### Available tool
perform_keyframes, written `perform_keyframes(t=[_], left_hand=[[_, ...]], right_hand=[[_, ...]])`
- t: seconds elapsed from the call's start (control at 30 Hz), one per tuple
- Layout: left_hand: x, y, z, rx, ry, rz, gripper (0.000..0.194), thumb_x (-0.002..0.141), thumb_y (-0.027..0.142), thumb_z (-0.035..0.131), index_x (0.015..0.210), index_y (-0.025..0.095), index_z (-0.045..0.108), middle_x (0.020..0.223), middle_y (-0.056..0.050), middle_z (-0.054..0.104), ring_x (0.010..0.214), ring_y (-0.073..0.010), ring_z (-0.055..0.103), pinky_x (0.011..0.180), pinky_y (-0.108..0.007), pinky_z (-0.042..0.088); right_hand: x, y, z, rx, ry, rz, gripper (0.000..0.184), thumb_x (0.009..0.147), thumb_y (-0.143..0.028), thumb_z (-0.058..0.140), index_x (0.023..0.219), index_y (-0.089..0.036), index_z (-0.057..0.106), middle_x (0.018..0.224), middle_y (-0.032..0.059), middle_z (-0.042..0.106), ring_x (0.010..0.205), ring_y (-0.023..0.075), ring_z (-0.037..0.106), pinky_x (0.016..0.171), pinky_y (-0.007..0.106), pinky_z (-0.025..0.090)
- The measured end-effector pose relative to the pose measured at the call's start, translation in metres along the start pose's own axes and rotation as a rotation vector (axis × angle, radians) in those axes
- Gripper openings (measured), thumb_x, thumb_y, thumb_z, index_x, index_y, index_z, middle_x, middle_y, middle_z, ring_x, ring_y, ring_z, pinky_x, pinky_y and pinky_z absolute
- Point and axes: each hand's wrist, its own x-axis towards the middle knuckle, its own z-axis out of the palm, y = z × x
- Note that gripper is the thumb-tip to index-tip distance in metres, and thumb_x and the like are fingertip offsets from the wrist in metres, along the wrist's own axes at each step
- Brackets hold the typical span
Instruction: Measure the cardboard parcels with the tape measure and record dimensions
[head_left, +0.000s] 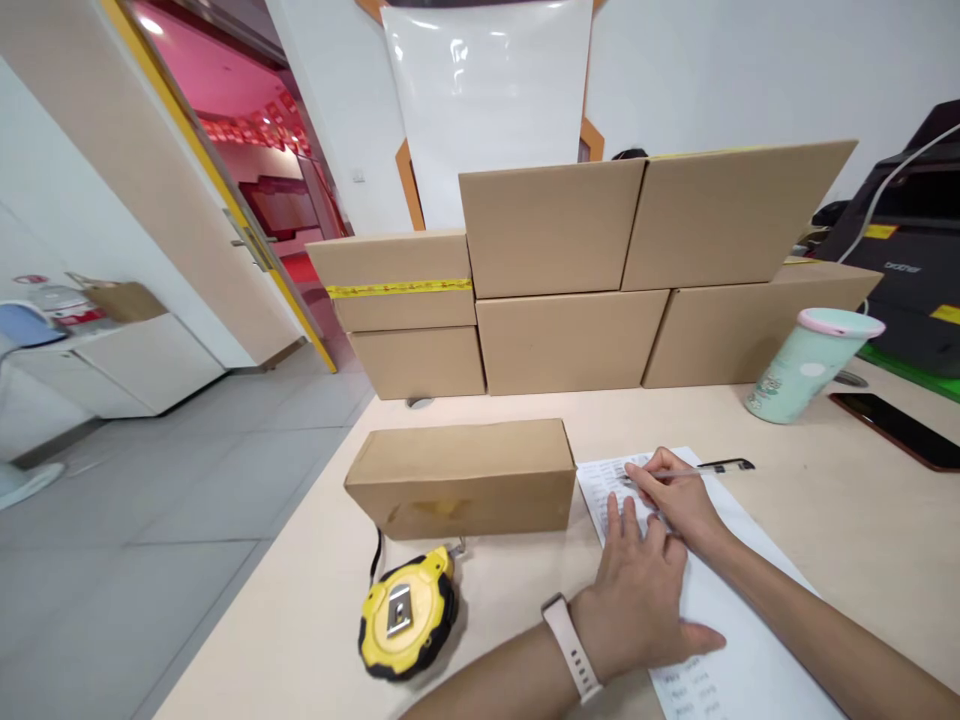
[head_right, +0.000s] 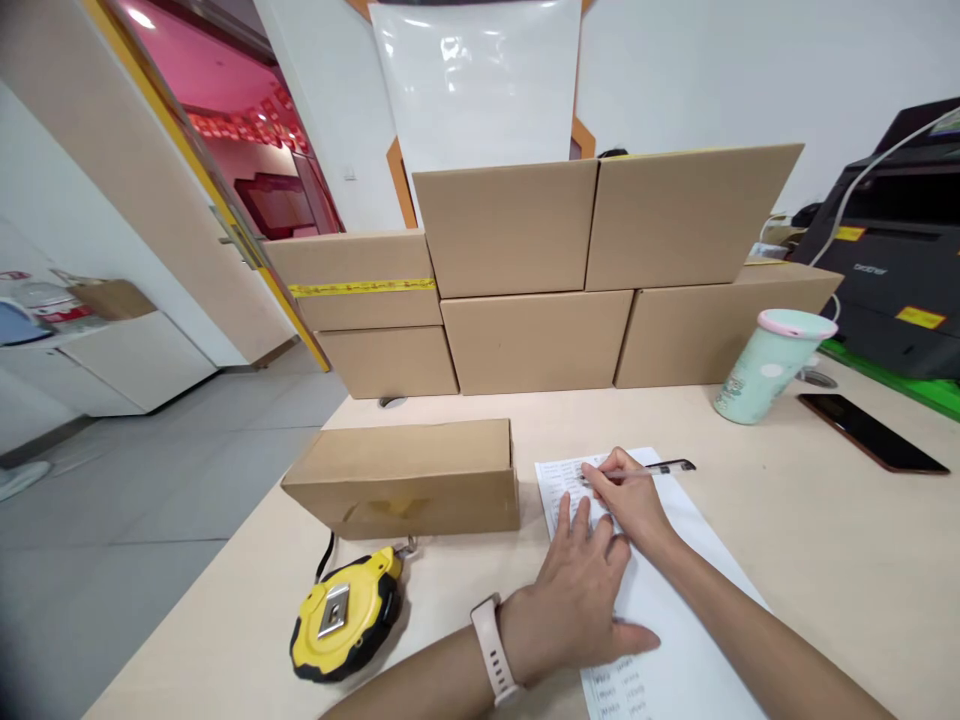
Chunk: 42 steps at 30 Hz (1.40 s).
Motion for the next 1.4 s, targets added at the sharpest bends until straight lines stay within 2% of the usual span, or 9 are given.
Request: perform_keyframes(t=[0.1,0.2,0.43,1.0,1.27,1.4], left_hand=[[0.0003,0.0008,0.0013,0.04,-0.012,-0.003,0.088,0.078,0.079,0.037,0.125,0.005,0.05,0.127,-0.02,0.051,0.134,-0.0489,0.028,0.116,-0.061,0.012],[0.0005,0.0008,0.0019,0.064,-0.008,-0.001,0.088,0.077,0.079,0.036,0.123,0.006,0.051,0.126,-0.019,0.051,0.134,-0.0488,0.03,0.116,-0.059,0.011],[0.0003,-0.0005,0.0003,0.05,0.012,0.004,0.088,0.078,0.08,0.034,0.122,0.005,0.051,0.125,-0.019,0.051,0.134,-0.0485,0.03,0.117,-0.058,0.012],[0.0001,0.0023,-0.0051,0.042,-0.052,-0.012,0.087,0.079,0.076,0.039,0.128,0.005,0.048,0.129,-0.019,0.05,0.135,-0.0479,0.029,0.117,-0.057,0.013],[-0.0007,0.0015,0.0,0.039,-0.008,-0.002,0.089,0.079,0.079,0.035,0.126,0.004,0.049,0.129,-0.02,0.05,0.135,-0.049,0.026,0.117,-0.058,0.012],[-0.0007,0.0002,0.0005,0.038,0.008,-0.001,0.087,0.078,0.078,0.039,0.125,0.005,0.049,0.129,-0.02,0.05,0.135,-0.0485,0.027,0.117,-0.057,0.012]], right_hand=[[0.0012,0.0033,-0.0024,-0.111,0.064,-0.079,0.036,0.071,-0.036,0.067,0.054,-0.023,0.039,0.051,-0.007,0.04,0.05,0.0103,0.038,0.048,0.024,0.031],[0.0026,0.0039,-0.0043,-0.136,0.055,-0.095,0.033,0.07,-0.032,0.064,0.054,-0.024,0.037,0.05,-0.0075,0.036,0.05,0.0104,0.035,0.048,0.024,0.03],[0.003,0.0035,-0.0044,-0.158,0.051,-0.098,0.032,0.07,-0.032,0.062,0.054,-0.024,0.036,0.051,-0.0077,0.036,0.051,0.0106,0.036,0.049,0.024,0.03],[0.002,0.0063,-0.0044,-0.186,0.037,-0.107,0.033,0.073,-0.033,0.061,0.055,-0.024,0.036,0.052,-0.0076,0.036,0.052,0.0109,0.036,0.049,0.024,0.03],[0.0019,0.0042,-0.0025,-0.168,0.048,-0.114,0.029,0.069,-0.027,0.06,0.054,-0.024,0.035,0.051,-0.0081,0.034,0.05,0.0099,0.033,0.046,0.023,0.028],[0.002,0.0021,-0.0031,-0.165,0.061,-0.113,0.03,0.068,-0.028,0.06,0.053,-0.024,0.035,0.05,-0.008,0.034,0.05,0.0101,0.033,0.046,0.023,0.028]])
